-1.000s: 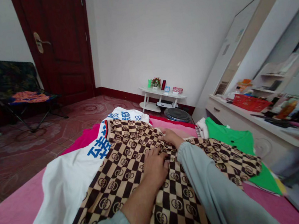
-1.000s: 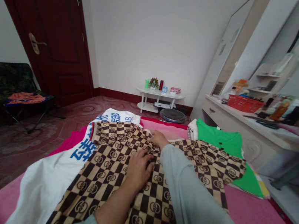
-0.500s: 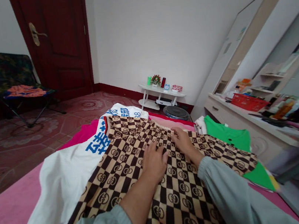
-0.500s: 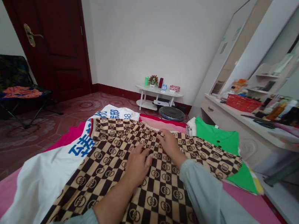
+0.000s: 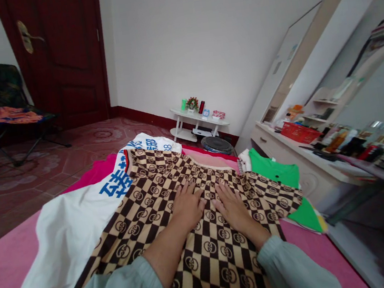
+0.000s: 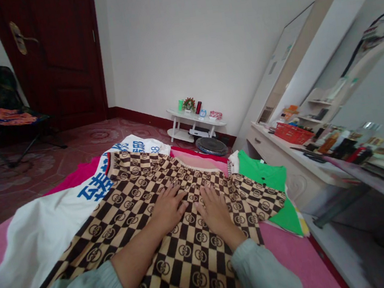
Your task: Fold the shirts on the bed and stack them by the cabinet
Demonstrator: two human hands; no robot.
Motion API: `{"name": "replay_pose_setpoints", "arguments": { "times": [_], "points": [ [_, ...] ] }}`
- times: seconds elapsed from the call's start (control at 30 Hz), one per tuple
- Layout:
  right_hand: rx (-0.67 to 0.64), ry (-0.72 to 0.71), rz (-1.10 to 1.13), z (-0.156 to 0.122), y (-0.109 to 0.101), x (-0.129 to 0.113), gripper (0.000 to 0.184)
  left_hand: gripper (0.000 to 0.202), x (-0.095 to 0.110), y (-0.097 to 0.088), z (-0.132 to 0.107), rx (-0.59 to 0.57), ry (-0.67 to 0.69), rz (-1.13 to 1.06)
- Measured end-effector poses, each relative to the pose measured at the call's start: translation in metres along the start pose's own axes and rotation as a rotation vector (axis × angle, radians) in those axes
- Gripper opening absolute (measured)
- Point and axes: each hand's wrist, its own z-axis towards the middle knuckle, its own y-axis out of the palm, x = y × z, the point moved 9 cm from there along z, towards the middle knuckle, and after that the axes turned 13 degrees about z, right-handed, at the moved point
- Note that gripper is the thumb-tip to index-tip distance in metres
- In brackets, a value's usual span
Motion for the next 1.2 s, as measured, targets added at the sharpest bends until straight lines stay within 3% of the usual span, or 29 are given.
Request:
{"name": "replay_pose_setpoints", "arguments": {
  "times": [0.13, 0.3, 0.43, 0.63, 0.77, 0.9, 1.0, 1.13, 1.2],
  "points": [
    [-0.09, 0.156, 0.006, -0.036, -0.001, 0.006, 0.067, 0.044, 0.001, 0.007, 0.0, -0.026, 0.024, 0.041],
    [-0.099, 0.013, 0.058, -0.097, -0.002, -0.032, 0.063, 0.051, 0.003, 0.015, 0.0, -0.099, 0.073, 0.092],
    [-0.019, 0.034, 0.059, -0.126, -0.006, -0.037, 0.056, 0.056, 0.006, 0.02, -0.002, -0.151, 0.088, 0.14],
    [0.041, 0.033, 0.11, -0.128, -0.016, -0.037, 0.054, 0.061, 0.016, 0.012, -0.016, -0.229, 0.085, 0.169],
    [0.084, 0.027, 0.151, -0.129, -0.016, -0.034, 0.052, 0.066, 0.029, 0.003, -0.041, -0.321, 0.145, 0.125],
    [0.12, 0.05, 0.19, -0.128, -0.013, -0.024, 0.052, 0.068, 0.043, -0.007, -0.066, -0.34, 0.246, 0.052],
    [0.162, 0.03, 0.216, -0.127, -0.013, -0.018, 0.05, 0.065, 0.059, -0.02, -0.082, -0.347, 0.38, -0.079],
    [0.212, -0.013, 0.257, -0.128, -0.013, -0.011, 0.047, 0.067, 0.081, -0.038, -0.094, -0.468, 0.57, -0.365],
    [0.227, -0.03, 0.274, -0.128, -0.013, -0.009, 0.046, 0.053, 0.078, -0.046, -0.079, -0.479, 0.512, -0.5]
  ]
}}
